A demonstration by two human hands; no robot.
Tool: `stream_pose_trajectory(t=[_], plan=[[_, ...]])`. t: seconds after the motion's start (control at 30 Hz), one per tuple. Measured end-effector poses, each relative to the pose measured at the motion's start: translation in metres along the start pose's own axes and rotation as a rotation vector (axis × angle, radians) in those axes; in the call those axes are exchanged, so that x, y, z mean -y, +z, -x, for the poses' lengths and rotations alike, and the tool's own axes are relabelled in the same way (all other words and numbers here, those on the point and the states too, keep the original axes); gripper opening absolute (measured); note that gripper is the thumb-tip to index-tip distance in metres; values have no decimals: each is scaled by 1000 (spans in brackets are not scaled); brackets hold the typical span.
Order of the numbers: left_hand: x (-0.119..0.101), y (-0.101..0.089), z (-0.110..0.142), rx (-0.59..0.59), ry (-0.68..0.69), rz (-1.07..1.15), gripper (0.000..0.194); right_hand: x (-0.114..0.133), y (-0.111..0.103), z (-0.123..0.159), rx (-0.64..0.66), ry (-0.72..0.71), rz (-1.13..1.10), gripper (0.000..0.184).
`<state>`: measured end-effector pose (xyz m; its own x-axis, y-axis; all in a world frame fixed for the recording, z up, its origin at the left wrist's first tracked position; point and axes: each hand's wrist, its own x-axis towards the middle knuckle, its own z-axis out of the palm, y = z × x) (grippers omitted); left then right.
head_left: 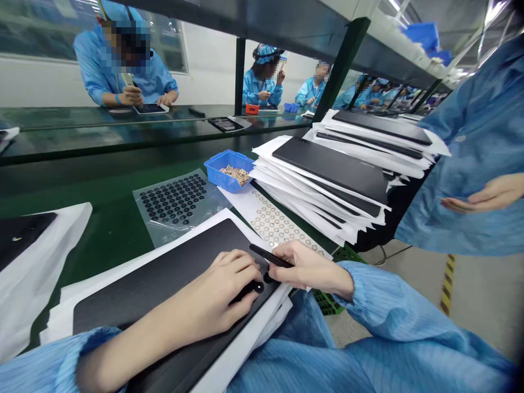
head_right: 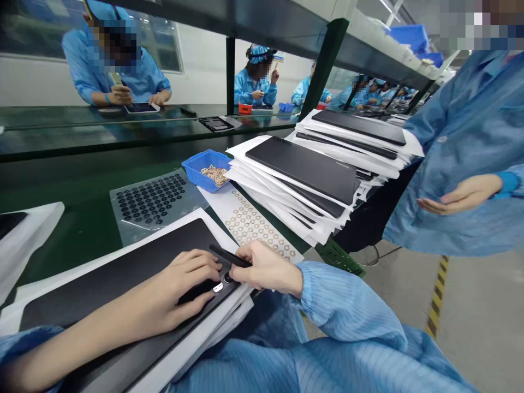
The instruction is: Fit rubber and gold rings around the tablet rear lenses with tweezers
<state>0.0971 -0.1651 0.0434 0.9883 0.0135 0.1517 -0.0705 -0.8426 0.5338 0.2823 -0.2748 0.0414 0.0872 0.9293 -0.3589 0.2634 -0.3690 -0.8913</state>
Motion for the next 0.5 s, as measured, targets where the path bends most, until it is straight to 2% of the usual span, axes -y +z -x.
stream_pose_trajectory(t=[0.2,0.3,0.4,0.5], plan=[[-2,0,-1,7,-6,5,16,7,-1,-2,0,79,54,12],[-2,-1,0,16,-10,-25,21,7,-2,-3,43,105,-71,15],[-3,-2,1,48,3,-89,32,-1,-6,-2,97,62,-231,19],[-5,-3,1,92,32,-189,38,-13,-9,3,3,21,-307,25]])
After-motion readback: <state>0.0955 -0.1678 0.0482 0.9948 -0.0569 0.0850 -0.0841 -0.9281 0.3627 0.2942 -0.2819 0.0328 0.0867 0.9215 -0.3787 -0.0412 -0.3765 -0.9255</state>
